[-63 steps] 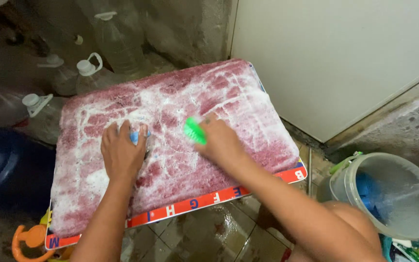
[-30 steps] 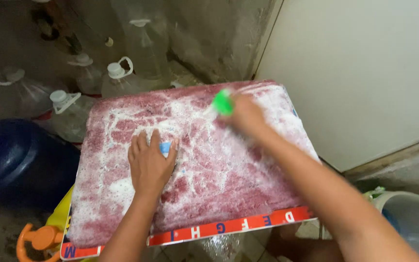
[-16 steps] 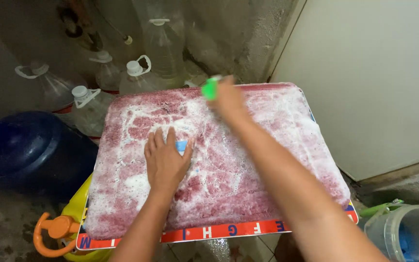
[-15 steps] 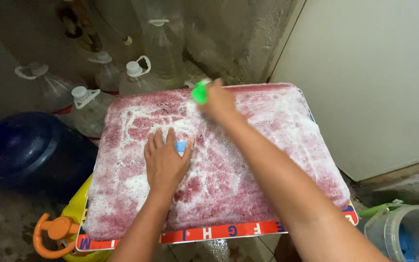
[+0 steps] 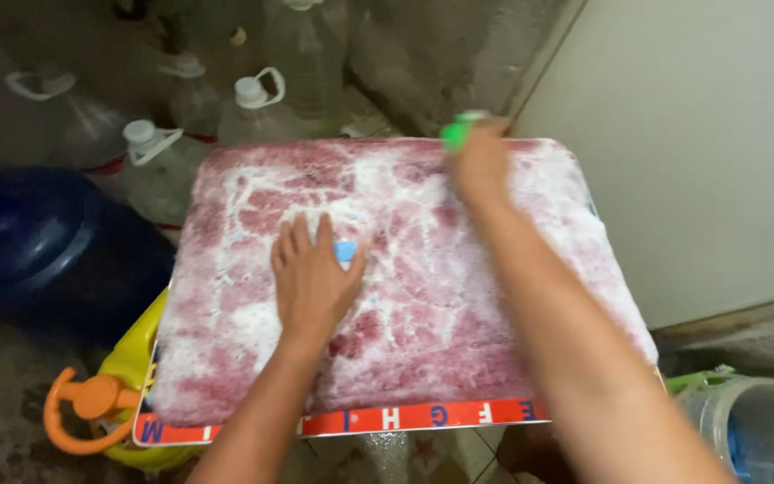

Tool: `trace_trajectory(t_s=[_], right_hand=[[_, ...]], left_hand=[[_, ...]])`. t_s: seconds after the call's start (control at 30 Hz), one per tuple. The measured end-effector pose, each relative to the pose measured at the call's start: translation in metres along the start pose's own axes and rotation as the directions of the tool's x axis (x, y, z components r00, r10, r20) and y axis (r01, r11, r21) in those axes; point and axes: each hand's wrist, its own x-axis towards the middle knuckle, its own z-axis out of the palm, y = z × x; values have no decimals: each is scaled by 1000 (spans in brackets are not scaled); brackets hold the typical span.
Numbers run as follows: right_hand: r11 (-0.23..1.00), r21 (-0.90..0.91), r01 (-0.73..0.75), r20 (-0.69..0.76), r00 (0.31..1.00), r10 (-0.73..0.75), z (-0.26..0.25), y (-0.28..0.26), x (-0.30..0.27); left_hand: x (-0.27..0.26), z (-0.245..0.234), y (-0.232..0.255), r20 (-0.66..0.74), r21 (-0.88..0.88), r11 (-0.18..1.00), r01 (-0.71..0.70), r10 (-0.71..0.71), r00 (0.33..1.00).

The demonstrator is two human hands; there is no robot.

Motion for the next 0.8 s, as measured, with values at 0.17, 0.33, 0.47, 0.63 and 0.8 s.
trace_trajectory(t_s=[0.17, 0.33, 0.47, 0.63, 0.8], right_hand=[[981, -46, 190, 130, 975, -183, -4, -27, -16], [997, -55, -45, 172, 984, 54, -46, 111, 33], [947, -316, -52, -8, 999, 52, -60, 136, 33], [980, -196, -43, 172, 982, 77, -45, 42, -45], [978, -29, -205, 232, 951, 206, -110, 70, -49]], left_hand=[[0, 4, 0, 6, 43, 999, -28, 28, 1000], [-1, 6, -3, 1, 42, 999, -9, 9, 1000], [0, 4, -3, 19, 49, 999, -15, 14, 1000], [-1, 4, 2, 3, 60, 997, -39, 39, 999], [-5, 3, 0, 8, 55, 998, -22, 21, 1000]])
